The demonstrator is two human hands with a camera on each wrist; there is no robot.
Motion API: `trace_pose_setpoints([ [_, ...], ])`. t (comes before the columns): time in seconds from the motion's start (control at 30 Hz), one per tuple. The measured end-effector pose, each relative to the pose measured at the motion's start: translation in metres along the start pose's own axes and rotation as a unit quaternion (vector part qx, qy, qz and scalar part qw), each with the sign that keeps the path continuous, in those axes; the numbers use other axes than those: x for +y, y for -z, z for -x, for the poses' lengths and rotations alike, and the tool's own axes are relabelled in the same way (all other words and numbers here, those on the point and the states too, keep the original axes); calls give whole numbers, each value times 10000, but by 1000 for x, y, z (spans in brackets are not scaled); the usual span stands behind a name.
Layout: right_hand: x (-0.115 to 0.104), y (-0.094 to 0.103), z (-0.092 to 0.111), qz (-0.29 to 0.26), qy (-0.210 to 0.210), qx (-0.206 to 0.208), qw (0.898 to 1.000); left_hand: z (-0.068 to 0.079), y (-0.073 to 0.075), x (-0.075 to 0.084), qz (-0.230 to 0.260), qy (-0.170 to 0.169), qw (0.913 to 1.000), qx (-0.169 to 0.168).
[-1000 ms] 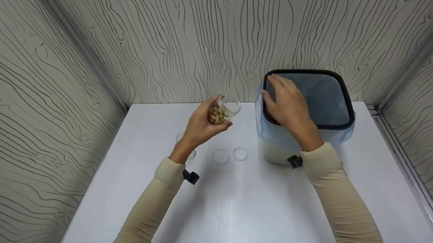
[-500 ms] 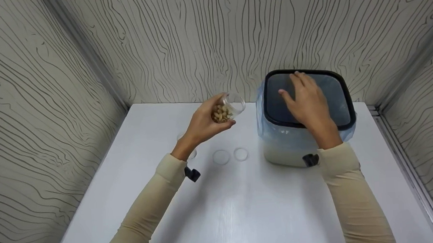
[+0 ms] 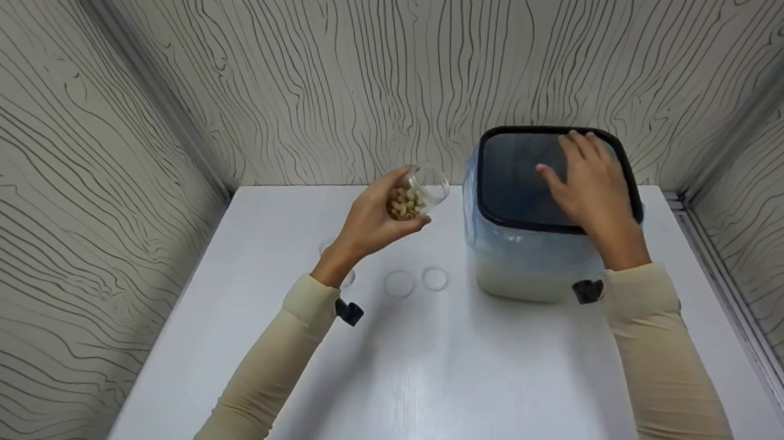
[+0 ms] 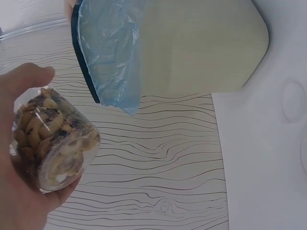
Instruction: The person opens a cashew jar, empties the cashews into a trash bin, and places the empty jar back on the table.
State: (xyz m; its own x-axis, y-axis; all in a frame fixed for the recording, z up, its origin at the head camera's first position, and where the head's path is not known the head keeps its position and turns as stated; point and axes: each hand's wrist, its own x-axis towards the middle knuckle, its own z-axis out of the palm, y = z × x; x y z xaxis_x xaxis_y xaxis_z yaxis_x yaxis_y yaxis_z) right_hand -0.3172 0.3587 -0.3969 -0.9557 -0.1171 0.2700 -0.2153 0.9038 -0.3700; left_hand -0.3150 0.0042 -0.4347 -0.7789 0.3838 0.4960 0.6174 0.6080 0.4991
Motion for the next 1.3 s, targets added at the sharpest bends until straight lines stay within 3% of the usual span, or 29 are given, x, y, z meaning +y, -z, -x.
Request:
trace_pose_setpoints([
  [0.33, 25, 7, 3, 71, -129, -73, 9999, -2, 1, 2, -43, -58, 10000, -9],
  [0.83, 59, 19, 8, 86, -206, -597, 9980, 0, 1, 4, -114, -70, 9999, -108],
  [1.03, 63, 19, 9, 40, -127, -866, 9962, -1, 0, 5, -101, 19, 9997, -203],
  [1.3, 63, 20, 8, -142, -76, -931, 9955, -4, -3, 5, -107, 33, 9996, -259],
])
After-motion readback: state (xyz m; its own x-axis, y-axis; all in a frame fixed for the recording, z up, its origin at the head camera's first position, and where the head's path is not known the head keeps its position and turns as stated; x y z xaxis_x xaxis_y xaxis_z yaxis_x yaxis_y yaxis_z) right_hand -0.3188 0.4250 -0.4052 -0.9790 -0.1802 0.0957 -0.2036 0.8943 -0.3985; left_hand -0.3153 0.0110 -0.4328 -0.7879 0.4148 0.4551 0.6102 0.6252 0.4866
